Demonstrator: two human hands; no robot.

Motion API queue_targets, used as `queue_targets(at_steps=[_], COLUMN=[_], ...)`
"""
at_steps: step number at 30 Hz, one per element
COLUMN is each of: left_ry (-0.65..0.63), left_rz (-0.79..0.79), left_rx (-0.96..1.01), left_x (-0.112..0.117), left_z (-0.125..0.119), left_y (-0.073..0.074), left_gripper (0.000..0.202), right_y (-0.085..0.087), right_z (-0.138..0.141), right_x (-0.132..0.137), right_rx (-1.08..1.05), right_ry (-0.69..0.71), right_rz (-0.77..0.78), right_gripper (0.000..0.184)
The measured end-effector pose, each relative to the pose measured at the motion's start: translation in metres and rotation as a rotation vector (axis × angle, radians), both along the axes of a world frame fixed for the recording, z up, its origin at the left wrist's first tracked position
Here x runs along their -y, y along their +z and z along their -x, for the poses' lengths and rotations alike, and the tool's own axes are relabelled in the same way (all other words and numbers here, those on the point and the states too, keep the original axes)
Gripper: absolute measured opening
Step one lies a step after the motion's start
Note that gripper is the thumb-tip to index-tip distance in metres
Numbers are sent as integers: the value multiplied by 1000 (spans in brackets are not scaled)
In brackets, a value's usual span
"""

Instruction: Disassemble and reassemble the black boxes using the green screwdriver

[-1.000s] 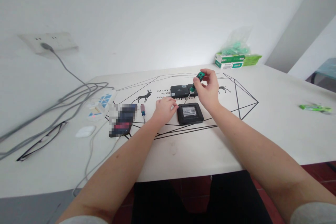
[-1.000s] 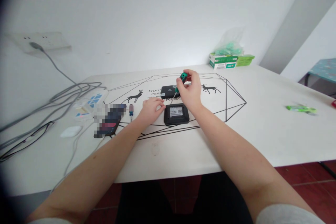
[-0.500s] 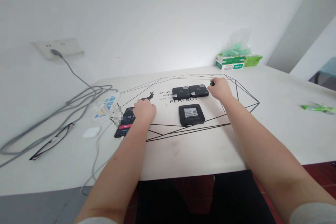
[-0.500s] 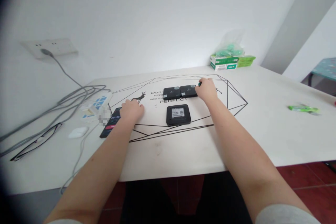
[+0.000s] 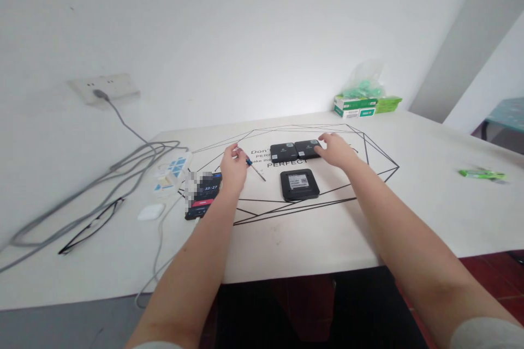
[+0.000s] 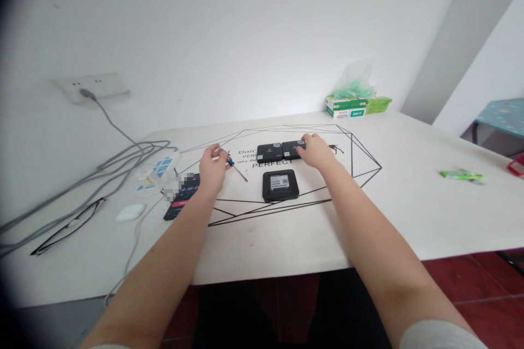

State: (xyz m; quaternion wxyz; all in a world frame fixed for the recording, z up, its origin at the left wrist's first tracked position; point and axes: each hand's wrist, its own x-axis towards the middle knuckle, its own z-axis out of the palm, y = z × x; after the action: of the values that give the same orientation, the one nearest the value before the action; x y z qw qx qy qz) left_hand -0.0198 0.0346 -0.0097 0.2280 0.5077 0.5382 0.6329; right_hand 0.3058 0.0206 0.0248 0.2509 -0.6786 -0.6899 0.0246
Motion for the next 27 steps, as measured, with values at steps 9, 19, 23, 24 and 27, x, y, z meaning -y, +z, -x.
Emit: queue_targets(at_steps=[9, 19, 23, 24, 27], left_ry=[-159, -47, -16, 0, 44], left_rz=[-62, -59, -80, -88, -106], left_rx=[253, 110, 58, 33, -47], left_x=[13, 8, 8, 8, 8], left_z=[-38, -43, -43, -43, -44], left_y=[-16, -23, -23, -23, -22], left_gripper=[33, 38, 38, 38, 40], right_y=[-19, -34, -35, -35, -34], right_z=[18, 22, 21, 21, 21], right_x=[32, 29, 30, 30, 30], right_rx=[-61, -27, -36, -35, -32], right_ry=[652, 673, 670, 669, 668], right_rz=[478, 423, 405, 405, 406], right_gripper=[116, 114, 114, 114, 117])
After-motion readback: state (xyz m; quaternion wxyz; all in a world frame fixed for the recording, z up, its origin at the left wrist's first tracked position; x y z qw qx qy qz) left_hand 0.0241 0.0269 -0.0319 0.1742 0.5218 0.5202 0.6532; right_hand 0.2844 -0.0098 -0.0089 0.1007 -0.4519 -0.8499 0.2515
